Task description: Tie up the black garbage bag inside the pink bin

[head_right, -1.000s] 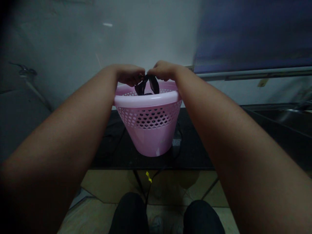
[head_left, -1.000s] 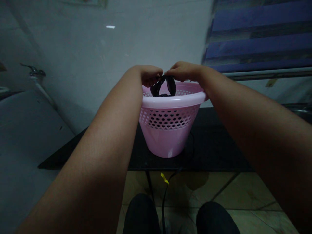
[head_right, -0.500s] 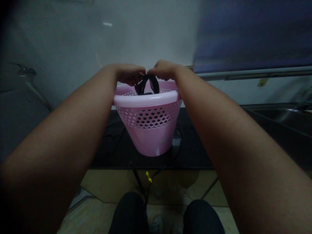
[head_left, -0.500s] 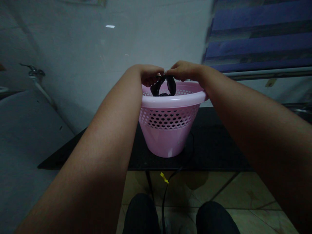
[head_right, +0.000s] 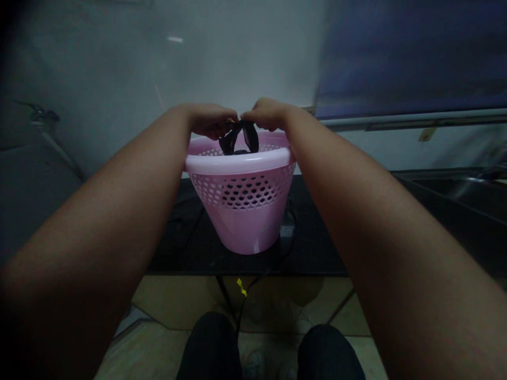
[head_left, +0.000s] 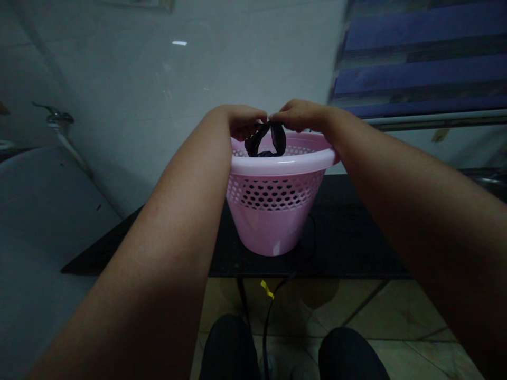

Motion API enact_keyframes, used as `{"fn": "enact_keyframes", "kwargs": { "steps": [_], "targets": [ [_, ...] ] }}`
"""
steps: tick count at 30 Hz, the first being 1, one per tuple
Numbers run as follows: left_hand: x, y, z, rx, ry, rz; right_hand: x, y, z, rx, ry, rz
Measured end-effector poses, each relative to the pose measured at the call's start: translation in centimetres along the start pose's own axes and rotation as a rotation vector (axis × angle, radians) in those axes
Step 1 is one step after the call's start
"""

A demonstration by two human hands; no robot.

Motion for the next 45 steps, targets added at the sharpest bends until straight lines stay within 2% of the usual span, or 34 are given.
{"fn": "enact_keyframes", "kwargs": {
  "steps": [20, 28, 45],
  "targets": [
    [0.20, -0.09, 0.04, 0.003, -0.052, 0.025, 0.07, 0.34, -0.12, -0.024, -0.041, 0.008],
    [0.42, -0.18, -0.12, -0.016, -0.049, 0.053, 0.00, -0.22, 0.09, -0.029, -0.017, 0.046],
    [0.23, 0.00, -0.06, -0.006, -0.020, 0.030, 0.10, -0.23, 0.12, -0.033, 0.053, 0.056]
  ]
}}
Point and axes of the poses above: each hand's wrist, its own y-axis away from the middle knuckle, its own x-axis out of the back of the hand, z = x × y, the point moved 4 cm from there along -y, towards the middle knuckle, and after that the axes turned 14 degrees about -x, right-handed, at the moved point
